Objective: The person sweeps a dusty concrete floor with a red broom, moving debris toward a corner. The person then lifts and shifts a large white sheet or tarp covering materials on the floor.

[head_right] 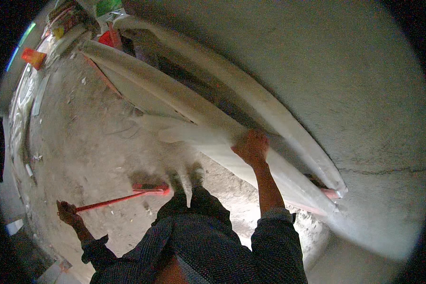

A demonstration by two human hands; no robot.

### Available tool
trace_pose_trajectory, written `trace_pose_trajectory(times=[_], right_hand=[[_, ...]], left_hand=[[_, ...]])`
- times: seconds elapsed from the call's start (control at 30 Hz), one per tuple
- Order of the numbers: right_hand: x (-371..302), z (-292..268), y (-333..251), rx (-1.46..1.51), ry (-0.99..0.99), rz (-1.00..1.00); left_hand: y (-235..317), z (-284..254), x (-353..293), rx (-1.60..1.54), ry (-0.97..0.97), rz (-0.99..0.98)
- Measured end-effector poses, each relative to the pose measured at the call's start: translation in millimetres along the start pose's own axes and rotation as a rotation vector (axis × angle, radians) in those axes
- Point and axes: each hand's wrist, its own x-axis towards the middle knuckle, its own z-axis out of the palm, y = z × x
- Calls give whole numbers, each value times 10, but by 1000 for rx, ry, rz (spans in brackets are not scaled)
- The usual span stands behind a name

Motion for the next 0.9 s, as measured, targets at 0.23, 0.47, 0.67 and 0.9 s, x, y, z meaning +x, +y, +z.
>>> trace_pose_trajectory(times=[0.23,0.47,0.67,0.9], right_hand=[[-175,153,-15,-83,27,15],[-192,161,-110,-89,95,-13],[-167,101,-204,-127,3,38],[-177,221,-53,-115,57,39]], left_hand=[[-753,-306,26,181,180,121],[-1421,-1401,-316,214,464,-295],[-1500,-1750,-563,18,474,-468],[-1519,-2170,-891,88,-27,-283]])
